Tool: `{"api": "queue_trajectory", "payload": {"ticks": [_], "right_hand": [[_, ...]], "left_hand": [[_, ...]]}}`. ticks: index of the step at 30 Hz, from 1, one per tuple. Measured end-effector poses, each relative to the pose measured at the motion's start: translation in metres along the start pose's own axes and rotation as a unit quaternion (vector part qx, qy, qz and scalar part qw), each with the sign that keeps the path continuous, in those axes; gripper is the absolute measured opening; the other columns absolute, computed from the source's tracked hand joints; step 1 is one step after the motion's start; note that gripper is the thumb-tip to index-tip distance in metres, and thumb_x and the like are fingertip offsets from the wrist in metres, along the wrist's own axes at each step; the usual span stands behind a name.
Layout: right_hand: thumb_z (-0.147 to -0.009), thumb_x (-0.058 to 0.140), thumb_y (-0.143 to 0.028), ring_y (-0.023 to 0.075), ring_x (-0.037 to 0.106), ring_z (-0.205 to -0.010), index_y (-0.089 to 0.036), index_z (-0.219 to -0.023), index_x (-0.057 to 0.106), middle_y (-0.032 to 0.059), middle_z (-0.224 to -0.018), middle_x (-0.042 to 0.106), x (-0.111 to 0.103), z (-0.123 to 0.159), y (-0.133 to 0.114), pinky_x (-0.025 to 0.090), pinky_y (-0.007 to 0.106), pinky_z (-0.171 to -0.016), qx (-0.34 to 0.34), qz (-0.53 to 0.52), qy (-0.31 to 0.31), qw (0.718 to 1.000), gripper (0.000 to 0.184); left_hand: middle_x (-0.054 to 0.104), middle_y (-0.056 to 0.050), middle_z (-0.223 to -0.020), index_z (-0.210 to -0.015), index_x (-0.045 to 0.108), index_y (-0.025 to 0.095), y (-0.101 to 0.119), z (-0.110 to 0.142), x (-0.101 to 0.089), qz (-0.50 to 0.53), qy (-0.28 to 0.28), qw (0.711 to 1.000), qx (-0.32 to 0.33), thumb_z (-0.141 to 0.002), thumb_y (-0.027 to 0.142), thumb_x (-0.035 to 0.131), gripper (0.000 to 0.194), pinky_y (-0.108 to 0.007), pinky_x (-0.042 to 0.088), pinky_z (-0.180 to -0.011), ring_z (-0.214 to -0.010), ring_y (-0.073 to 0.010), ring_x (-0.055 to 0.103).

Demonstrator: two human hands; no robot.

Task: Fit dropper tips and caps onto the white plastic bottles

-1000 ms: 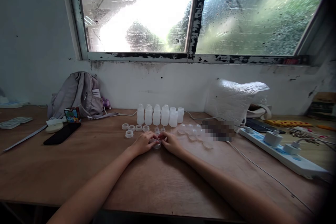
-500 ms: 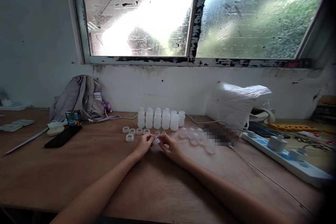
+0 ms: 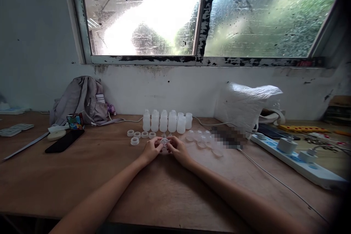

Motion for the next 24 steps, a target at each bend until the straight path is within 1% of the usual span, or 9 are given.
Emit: {"api": "queue_trajectory", "payload": {"ticks": [5, 10, 16, 21, 24], "right_hand": [[-0.071, 0.046, -0.018, 0.0108, 0.053, -0.058, -0.018, -0.093, 0.051, 0.0003, -0.069, 0.058, -0.0003, 0.0001, 0.0016, 0.044, 0.022, -0.054, -0.017, 0.041, -0.006, 0.999, 0.022], [-0.07, 0.045, -0.016, 0.0113, 0.054, -0.062, -0.018, -0.094, 0.05, 0.0011, -0.075, 0.059, 0.0, 0.001, 0.0014, 0.043, 0.023, -0.057, -0.026, 0.057, 0.0, 0.998, 0.025], [-0.069, 0.045, -0.015, 0.0112, 0.054, -0.061, -0.019, -0.095, 0.049, 0.0, -0.073, 0.059, 0.0005, 0.0016, 0.0006, 0.043, 0.023, -0.058, -0.036, 0.07, -0.003, 0.997, 0.027], [-0.069, 0.043, -0.015, 0.0111, 0.053, -0.059, -0.019, -0.095, 0.048, -0.0007, -0.069, 0.058, 0.0014, 0.0014, 0.0028, 0.042, 0.022, -0.056, -0.031, 0.069, -0.003, 0.997, 0.026], [-0.069, 0.044, -0.015, 0.0106, 0.052, -0.057, -0.018, -0.093, 0.048, -0.0013, -0.066, 0.057, 0.0022, 0.0009, 0.0017, 0.041, 0.022, -0.054, -0.028, 0.063, -0.008, 0.998, 0.025]], "left_hand": [[0.064, -0.006, -0.08, -0.092, 0.055, 0.014, 0.0019, 0.0007, 0.0002, -0.042, -0.004, 0.999, 0.018, -0.072, 0.021, 0.049, 0.022, -0.023, 0.048, -0.06, -0.071, -0.0146, 0.06], [0.064, -0.004, -0.082, -0.093, 0.054, 0.016, 0.002, 0.0007, 0.0, -0.082, 0.008, 0.996, 0.037, -0.067, 0.011, 0.049, 0.027, -0.022, 0.047, -0.063, -0.073, -0.0132, 0.059], [0.063, -0.003, -0.08, -0.091, 0.053, 0.017, 0.0014, 0.0012, 0.0007, -0.096, 0.012, 0.994, 0.045, -0.068, 0.013, 0.048, 0.024, -0.022, 0.046, -0.062, -0.071, -0.0128, 0.059], [0.062, -0.002, -0.08, -0.094, 0.052, 0.017, 0.0021, 0.002, 0.0002, -0.115, 0.012, 0.992, 0.056, -0.069, 0.014, 0.047, 0.025, -0.021, 0.045, -0.063, -0.071, -0.0119, 0.058], [0.062, -0.001, -0.076, -0.094, 0.052, 0.018, 0.0038, 0.0024, 0.0001, -0.134, 0.013, 0.989, 0.056, -0.07, 0.017, 0.048, 0.024, -0.02, 0.044, -0.061, -0.067, -0.0111, 0.057]]}}
Point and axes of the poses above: each hand's wrist, its own z-axis away from the middle knuckle, its own x-axis out of the palm, y = z × x, the point moved 2 cm from there along -z, towards the middle knuckle
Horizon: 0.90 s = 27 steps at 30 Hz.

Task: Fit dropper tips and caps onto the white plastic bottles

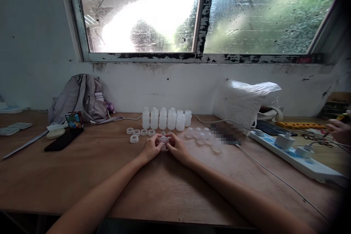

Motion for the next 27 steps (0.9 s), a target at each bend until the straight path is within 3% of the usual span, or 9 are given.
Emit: {"api": "queue_trajectory", "payload": {"ticks": [8, 21, 27], "right_hand": [[-0.069, 0.044, -0.017, 0.008, 0.046, -0.047, -0.018, -0.085, 0.047, -0.0053, -0.055, 0.05, 0.0022, -0.0011, -0.0006, 0.037, 0.019, -0.045, 0.028, -0.051, -0.018, 0.998, 0.016], [-0.068, 0.046, -0.018, 0.0077, 0.043, -0.047, -0.018, -0.078, 0.047, -0.0053, -0.054, 0.049, 0.0013, -0.0015, 0.0027, 0.031, 0.018, -0.044, 0.035, -0.018, 0.022, 0.999, 0.01], [-0.067, 0.046, -0.016, 0.0078, 0.042, -0.046, -0.018, -0.075, 0.046, -0.0056, -0.052, 0.047, 0.0023, -0.0012, -0.0012, 0.031, 0.018, -0.044, 0.025, -0.01, 0.02, 0.999, 0.008]], "left_hand": [[0.06, 0.001, -0.066, -0.09, 0.055, 0.018, 0.0009, -0.0002, -0.0002, -0.055, 0.007, 0.998, -0.008, -0.071, 0.025, 0.049, 0.021, -0.02, 0.041, -0.056, -0.057, -0.0111, 0.054], [0.061, -0.004, -0.084, -0.096, 0.052, 0.018, 0.0095, 0.0032, 0.0004, -0.059, -0.015, 0.998, 0.017, -0.075, 0.02, 0.041, 0.024, -0.024, 0.042, -0.069, -0.075, -0.0145, 0.056], [0.058, 0.0, -0.068, -0.089, 0.052, 0.017, 0.0079, 0.0031, 0.0008, -0.073, -0.012, 0.997, -0.005, -0.073, 0.024, 0.046, 0.019, -0.022, 0.041, -0.06, -0.059, -0.0124, 0.054]]}}
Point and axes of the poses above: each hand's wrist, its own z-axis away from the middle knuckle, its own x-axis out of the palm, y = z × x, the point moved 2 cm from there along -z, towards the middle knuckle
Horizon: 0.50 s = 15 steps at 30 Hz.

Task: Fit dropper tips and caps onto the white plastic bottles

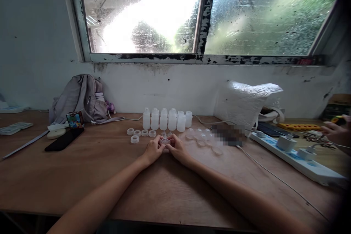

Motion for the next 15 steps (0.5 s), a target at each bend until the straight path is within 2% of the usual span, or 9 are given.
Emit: {"api": "queue_trajectory", "payload": {"ticks": [10, 15], "right_hand": [[-0.067, 0.047, -0.017, 0.0081, 0.043, -0.046, -0.018, -0.072, 0.044, -0.0057, -0.051, 0.047, 0.0034, 0.0003, 0.0016, 0.03, 0.018, -0.044, -0.007, 0.01, 0.01, 1.0, 0.007], [-0.072, 0.045, -0.023, 0.0072, 0.042, -0.04, -0.018, -0.081, 0.047, -0.0057, -0.051, 0.048, 0.002, -0.0002, 0.004, 0.032, 0.018, -0.04, 0.011, -0.014, -0.014, 1.0, 0.01]], "left_hand": [[0.057, 0.001, -0.063, -0.085, 0.054, 0.019, -0.0039, -0.0009, 0.002, -0.019, 0.023, 0.999, -0.015, -0.07, 0.025, 0.049, 0.017, -0.021, 0.038, -0.055, -0.057, -0.0119, 0.053], [0.062, -0.002, -0.075, -0.09, 0.055, 0.018, -0.0021, -0.0007, -0.0009, 0.03, 0.023, 0.999, -0.013, -0.075, 0.027, 0.044, 0.02, -0.023, 0.042, -0.063, -0.068, -0.0141, 0.057]]}}
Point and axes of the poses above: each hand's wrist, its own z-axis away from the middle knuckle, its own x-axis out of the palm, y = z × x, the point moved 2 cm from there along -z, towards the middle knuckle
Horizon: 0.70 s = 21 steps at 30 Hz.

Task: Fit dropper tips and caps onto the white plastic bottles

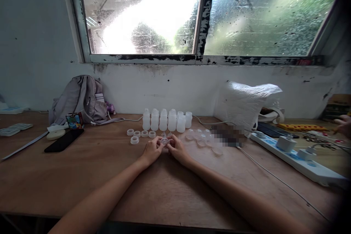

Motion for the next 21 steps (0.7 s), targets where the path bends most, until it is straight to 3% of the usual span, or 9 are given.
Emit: {"api": "queue_trajectory", "payload": {"ticks": [13, 21], "right_hand": [[-0.077, 0.044, -0.036, 0.008, 0.044, -0.036, -0.018, -0.089, 0.053, -0.0041, -0.049, 0.049, -0.0007, -0.0004, -0.0003, 0.034, 0.018, -0.033, 0.03, -0.045, -0.018, 0.998, 0.023], [-0.076, 0.045, -0.037, 0.0069, 0.043, -0.036, -0.017, -0.076, 0.05, -0.004, -0.05, 0.048, -0.0012, 0.0003, -0.0032, 0.032, 0.017, -0.031, 0.028, -0.06, -0.014, 0.998, 0.021]], "left_hand": [[0.064, -0.004, -0.078, -0.088, 0.056, 0.017, 0.0008, -0.0001, -0.0011, 0.045, -0.005, 0.999, 0.004, -0.08, 0.03, 0.038, 0.024, -0.023, 0.043, -0.066, -0.071, -0.014, 0.059], [0.062, -0.002, -0.067, -0.081, 0.054, 0.015, -0.0006, -0.0002, 0.0003, 0.054, -0.012, 0.998, 0.001, -0.08, 0.032, 0.038, 0.023, -0.021, 0.041, -0.058, -0.061, -0.0132, 0.058]]}}
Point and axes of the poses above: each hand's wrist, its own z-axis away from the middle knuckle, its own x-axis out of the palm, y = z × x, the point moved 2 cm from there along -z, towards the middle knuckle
